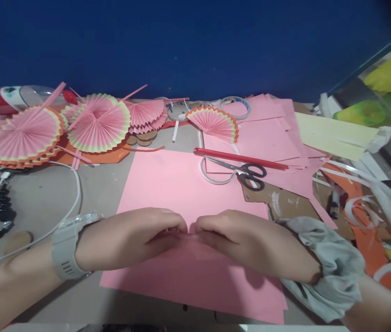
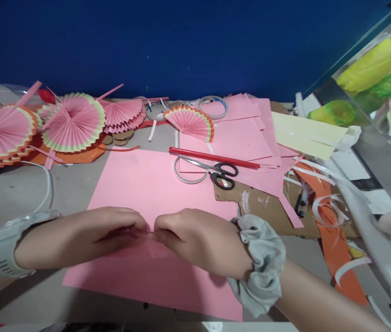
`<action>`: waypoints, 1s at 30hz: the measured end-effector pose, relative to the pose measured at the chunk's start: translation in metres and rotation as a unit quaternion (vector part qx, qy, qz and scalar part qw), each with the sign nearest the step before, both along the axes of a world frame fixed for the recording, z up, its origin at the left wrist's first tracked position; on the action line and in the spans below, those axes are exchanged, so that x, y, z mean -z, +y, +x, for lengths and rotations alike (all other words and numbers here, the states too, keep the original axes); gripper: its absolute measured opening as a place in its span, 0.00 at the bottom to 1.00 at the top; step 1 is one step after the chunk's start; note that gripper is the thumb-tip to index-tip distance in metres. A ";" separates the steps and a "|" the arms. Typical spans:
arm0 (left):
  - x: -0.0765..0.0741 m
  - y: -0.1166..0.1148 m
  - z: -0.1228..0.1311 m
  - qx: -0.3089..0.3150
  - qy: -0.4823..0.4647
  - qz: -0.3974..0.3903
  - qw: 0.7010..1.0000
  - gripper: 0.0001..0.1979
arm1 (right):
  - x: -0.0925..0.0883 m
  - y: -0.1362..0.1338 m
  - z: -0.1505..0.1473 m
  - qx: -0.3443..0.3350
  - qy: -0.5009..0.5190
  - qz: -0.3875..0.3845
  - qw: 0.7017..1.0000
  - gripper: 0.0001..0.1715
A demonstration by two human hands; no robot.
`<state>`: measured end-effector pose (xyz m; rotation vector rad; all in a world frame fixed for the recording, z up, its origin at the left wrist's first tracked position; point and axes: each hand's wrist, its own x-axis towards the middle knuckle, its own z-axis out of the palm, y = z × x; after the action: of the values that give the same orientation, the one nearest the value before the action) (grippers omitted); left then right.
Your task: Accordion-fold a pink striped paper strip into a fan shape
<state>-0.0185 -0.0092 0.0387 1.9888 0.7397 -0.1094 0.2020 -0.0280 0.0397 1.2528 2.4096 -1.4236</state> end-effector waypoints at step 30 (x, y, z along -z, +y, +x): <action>-0.008 0.005 -0.033 -0.027 0.075 -0.307 0.948 0.15 | -0.005 -0.002 0.027 0.028 0.019 -0.205 0.978 0.16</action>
<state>-0.0517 -0.0039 0.0468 1.3728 0.7442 -0.4124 0.2295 -0.0303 0.0450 1.2031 1.9665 -1.8520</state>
